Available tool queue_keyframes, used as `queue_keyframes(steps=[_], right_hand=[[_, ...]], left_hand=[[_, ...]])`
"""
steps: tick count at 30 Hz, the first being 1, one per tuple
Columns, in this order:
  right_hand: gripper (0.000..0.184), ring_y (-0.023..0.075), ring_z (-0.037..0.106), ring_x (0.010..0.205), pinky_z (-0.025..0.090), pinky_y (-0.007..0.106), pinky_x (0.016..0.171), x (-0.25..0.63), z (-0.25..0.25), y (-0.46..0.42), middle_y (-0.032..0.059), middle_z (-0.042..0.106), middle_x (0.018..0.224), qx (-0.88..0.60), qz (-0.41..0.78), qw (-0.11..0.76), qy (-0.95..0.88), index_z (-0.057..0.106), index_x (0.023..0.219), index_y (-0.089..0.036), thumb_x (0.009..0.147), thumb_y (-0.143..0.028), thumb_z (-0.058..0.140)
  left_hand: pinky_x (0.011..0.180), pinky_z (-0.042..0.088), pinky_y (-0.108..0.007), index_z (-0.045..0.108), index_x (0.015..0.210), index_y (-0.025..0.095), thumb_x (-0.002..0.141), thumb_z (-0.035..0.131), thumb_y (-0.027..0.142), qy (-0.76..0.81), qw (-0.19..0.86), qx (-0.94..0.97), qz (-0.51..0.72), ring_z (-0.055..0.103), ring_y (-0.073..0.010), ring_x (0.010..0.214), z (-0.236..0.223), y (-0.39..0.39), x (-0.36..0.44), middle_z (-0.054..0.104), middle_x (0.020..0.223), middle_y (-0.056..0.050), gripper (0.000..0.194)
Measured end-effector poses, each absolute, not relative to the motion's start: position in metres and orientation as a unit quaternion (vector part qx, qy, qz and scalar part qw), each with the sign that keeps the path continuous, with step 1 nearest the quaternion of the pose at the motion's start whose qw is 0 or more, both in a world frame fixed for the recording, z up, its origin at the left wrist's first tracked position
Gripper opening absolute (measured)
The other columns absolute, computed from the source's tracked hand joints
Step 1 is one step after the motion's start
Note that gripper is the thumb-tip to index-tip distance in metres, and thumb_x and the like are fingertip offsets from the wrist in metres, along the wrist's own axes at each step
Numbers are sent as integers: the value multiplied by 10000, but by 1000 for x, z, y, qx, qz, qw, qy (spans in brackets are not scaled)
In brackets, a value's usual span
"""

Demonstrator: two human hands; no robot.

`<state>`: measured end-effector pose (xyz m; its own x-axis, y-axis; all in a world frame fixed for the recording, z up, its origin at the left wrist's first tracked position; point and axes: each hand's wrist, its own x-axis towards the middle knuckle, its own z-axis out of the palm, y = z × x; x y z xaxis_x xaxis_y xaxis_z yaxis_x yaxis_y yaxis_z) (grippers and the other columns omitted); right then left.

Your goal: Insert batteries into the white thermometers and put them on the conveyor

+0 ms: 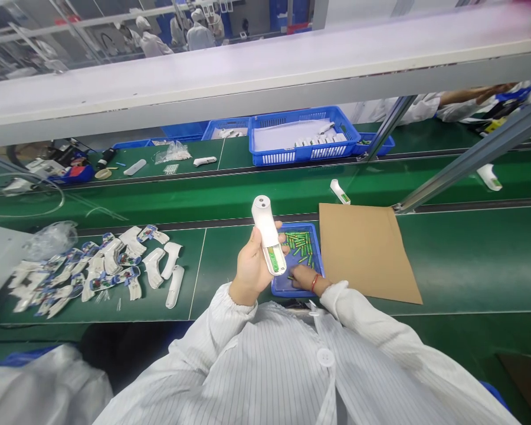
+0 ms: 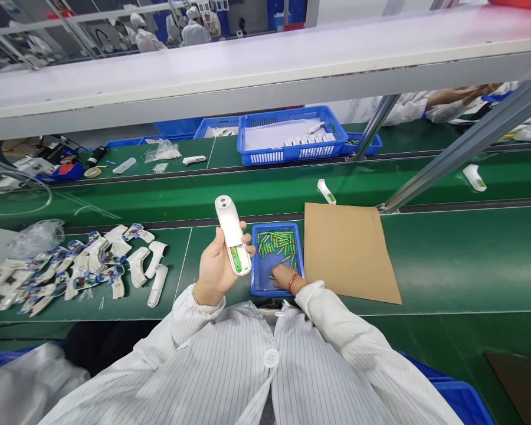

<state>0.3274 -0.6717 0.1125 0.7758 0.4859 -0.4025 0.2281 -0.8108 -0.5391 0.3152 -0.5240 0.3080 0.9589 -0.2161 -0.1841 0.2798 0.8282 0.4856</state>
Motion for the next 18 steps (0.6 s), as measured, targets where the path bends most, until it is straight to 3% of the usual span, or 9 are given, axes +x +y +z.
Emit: queue_keyframes(steps=[5,7,10,13,18], right_hand=[[207,151,612,889,513,310,788,331,165,-683,95,613,995,-889,179,388,-162,533,1016,-131,866,-209,414],[226,140,613,881,537,317,769,330,196,-686,73,587,1006,-817,139,540,-146,493,1041,-160,881,-305,427],[274,143,617,832,568,336,728,323,237,-687,35,584,932,-656,100,738,-128,525,976,-195,781,-367,611],[301,142,613,838,580,324,725,314,261,-685,30,596,910,-615,81,773,-135,561,975,-212,728,-334,683],[279,147,631,831,587,294,704,303,278,-682,42,631,916,-661,11,732,-166,586,998,-224,744,-301,673]], left_hand=[[647,474,-256,613,1005,161,903,417,336,72,957,258,-111,559,-111,743,306,-520,319,616,1007,-69,281],[649,474,-254,607,1021,171,902,421,337,73,958,255,-106,564,-113,749,304,-521,321,616,998,-60,276],[649,476,-254,594,1053,178,896,433,350,76,953,273,-109,572,-116,738,304,-524,321,621,942,-56,283],[647,480,-259,588,1057,169,890,437,370,81,942,306,-116,574,-122,714,307,-527,318,621,888,-62,301],[685,491,-272,585,1056,185,881,463,352,74,938,328,-78,582,-128,776,311,-529,314,616,1012,-63,272]])
